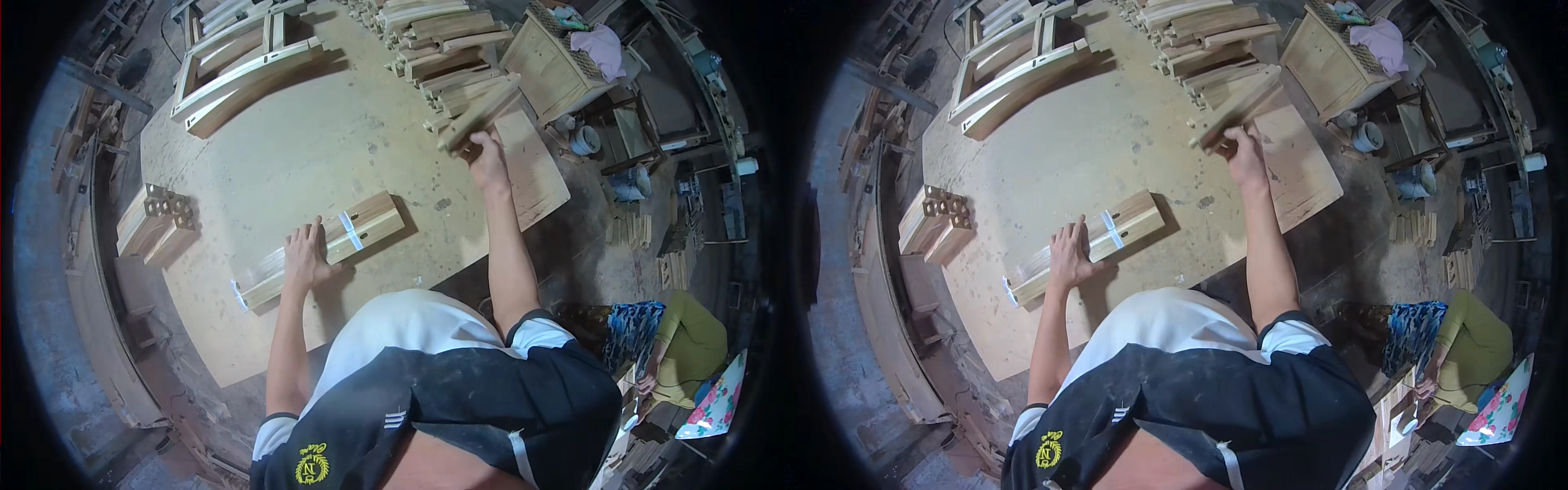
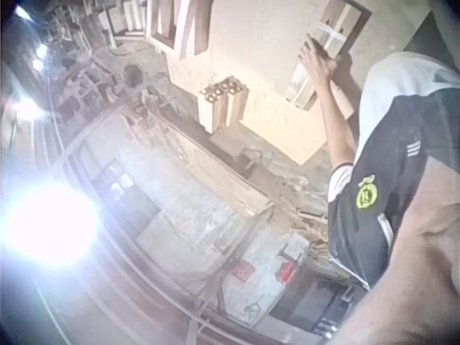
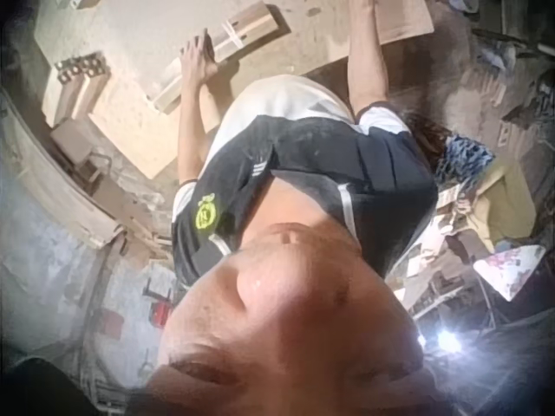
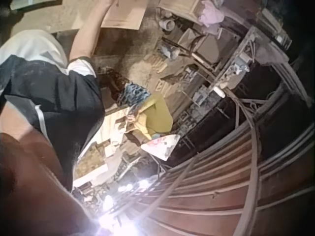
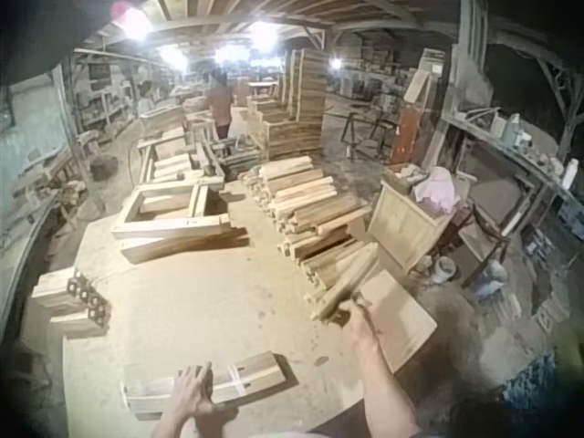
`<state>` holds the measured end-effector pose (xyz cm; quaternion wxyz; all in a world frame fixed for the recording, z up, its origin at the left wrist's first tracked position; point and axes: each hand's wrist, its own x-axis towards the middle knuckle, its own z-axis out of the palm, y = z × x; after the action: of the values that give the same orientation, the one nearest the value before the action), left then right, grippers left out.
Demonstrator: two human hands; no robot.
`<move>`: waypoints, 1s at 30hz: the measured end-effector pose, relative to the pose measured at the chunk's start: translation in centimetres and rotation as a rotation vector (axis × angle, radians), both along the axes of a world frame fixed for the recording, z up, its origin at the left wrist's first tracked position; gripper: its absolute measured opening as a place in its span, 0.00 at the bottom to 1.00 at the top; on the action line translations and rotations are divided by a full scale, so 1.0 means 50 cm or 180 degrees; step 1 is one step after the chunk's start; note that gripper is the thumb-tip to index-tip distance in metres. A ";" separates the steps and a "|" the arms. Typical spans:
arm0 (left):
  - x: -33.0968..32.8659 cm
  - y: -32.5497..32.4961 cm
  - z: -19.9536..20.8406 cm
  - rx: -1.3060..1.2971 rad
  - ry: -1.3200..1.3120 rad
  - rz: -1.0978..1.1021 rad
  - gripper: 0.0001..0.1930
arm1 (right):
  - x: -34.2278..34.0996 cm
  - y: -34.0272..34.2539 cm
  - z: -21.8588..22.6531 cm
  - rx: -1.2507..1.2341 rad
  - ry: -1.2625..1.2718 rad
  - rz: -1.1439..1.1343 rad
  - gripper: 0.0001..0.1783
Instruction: Manually fitting and assembling wooden slats into a rectangular furniture frame.
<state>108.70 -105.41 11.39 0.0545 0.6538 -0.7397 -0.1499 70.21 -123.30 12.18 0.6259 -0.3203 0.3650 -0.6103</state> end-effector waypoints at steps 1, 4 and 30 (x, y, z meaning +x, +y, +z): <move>0.000 -0.002 0.002 -0.0003 -0.0008 -0.0016 0.61 | -0.002 0.030 0.009 -0.0052 -0.0242 0.0227 0.25; 0.003 -0.005 0.007 0.0193 0.0126 -0.0009 0.65 | 0.030 0.127 0.112 0.0326 -0.1428 0.0304 0.23; -0.216 -0.139 0.223 -0.1009 0.4615 0.1683 0.24 | 0.203 0.186 0.072 -0.1651 0.2424 0.2178 0.21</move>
<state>97.89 -112.36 22.54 0.6499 0.5315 -0.3521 -0.4137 80.37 -114.01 15.77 0.5131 -0.7605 0.2786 -0.2841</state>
